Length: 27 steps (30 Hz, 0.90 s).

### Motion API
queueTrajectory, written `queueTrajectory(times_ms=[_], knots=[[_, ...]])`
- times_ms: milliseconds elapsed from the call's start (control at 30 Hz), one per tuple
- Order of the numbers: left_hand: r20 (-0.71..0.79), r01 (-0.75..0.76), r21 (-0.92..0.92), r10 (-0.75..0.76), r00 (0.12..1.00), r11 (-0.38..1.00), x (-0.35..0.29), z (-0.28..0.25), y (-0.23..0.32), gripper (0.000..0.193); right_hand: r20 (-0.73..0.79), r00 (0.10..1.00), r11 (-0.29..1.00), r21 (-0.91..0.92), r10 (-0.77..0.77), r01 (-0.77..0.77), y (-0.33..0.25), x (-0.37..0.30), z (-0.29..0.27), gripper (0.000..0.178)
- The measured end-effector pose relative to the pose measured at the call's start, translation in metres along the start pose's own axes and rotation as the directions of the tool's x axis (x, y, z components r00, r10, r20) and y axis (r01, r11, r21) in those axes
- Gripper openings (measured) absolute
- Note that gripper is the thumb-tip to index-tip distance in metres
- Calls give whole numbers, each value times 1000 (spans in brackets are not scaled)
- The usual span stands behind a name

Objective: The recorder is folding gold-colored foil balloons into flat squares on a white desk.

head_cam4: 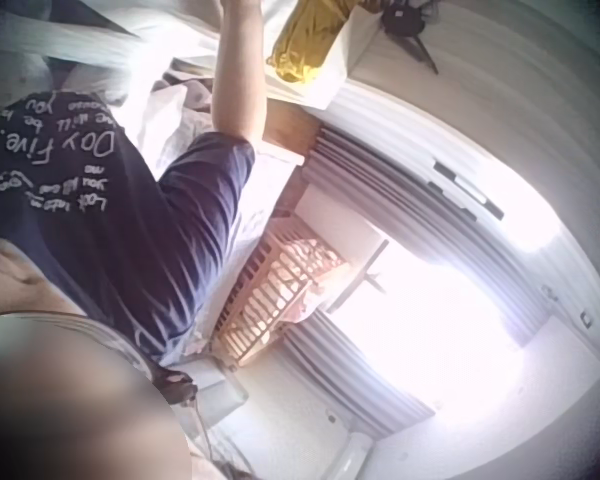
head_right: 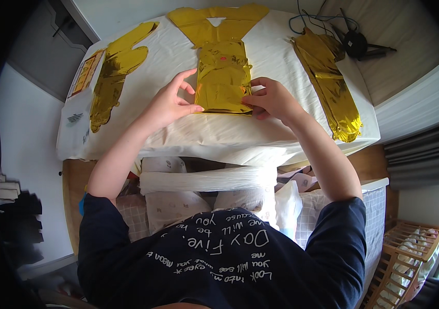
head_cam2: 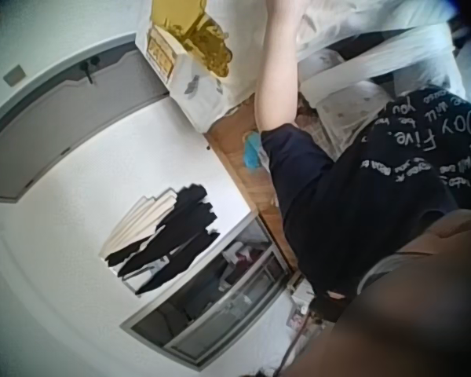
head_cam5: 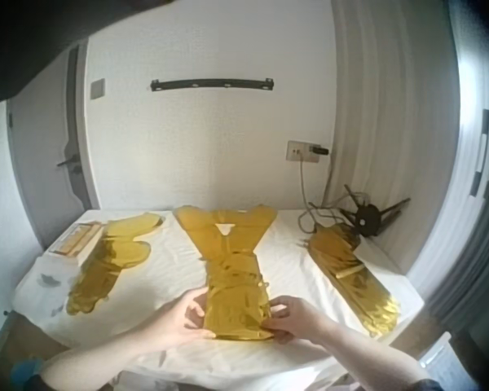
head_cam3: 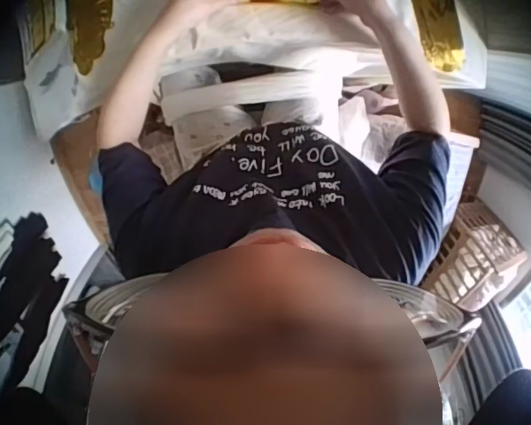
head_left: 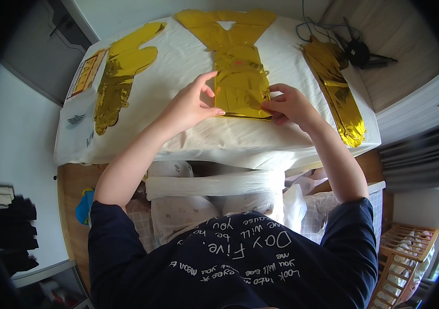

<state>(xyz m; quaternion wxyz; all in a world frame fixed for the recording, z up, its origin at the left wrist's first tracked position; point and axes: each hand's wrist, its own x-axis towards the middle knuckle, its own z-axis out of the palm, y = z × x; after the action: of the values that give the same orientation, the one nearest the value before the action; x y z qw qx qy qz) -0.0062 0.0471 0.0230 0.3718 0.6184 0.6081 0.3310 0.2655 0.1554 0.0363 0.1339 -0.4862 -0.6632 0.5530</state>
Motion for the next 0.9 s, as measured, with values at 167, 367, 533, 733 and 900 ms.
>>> queueTrajectory(times_ms=[167, 367, 533, 733, 900], knots=[[-21, -48, 94, 50, 999, 994, -1, 4, -5, 84, -7, 1000, 1000, -23, -15, 15, 1, 0, 2, 50], [2, -124, 402, 135, 991, 907, 0, 3, 26, 54, -20, 999, 999, -30, -28, 27, 4, -1, 0, 51], [236, -699, 605, 752, 616, 383, 36, 17, 3, 35, -15, 998, 997, -47, -55, 55, 5, 1, 3, 50], [446, -780, 443, 645, 620, 443, 55, 22, -13, 52, 16, 998, 998, -28, -61, 61, 6, 4, -1, 57], [543, -759, 488, 531, 650, 431, 57, 22, -21, 61, 7, 999, 998, -47, -32, 32, 1, 4, 0, 56]])
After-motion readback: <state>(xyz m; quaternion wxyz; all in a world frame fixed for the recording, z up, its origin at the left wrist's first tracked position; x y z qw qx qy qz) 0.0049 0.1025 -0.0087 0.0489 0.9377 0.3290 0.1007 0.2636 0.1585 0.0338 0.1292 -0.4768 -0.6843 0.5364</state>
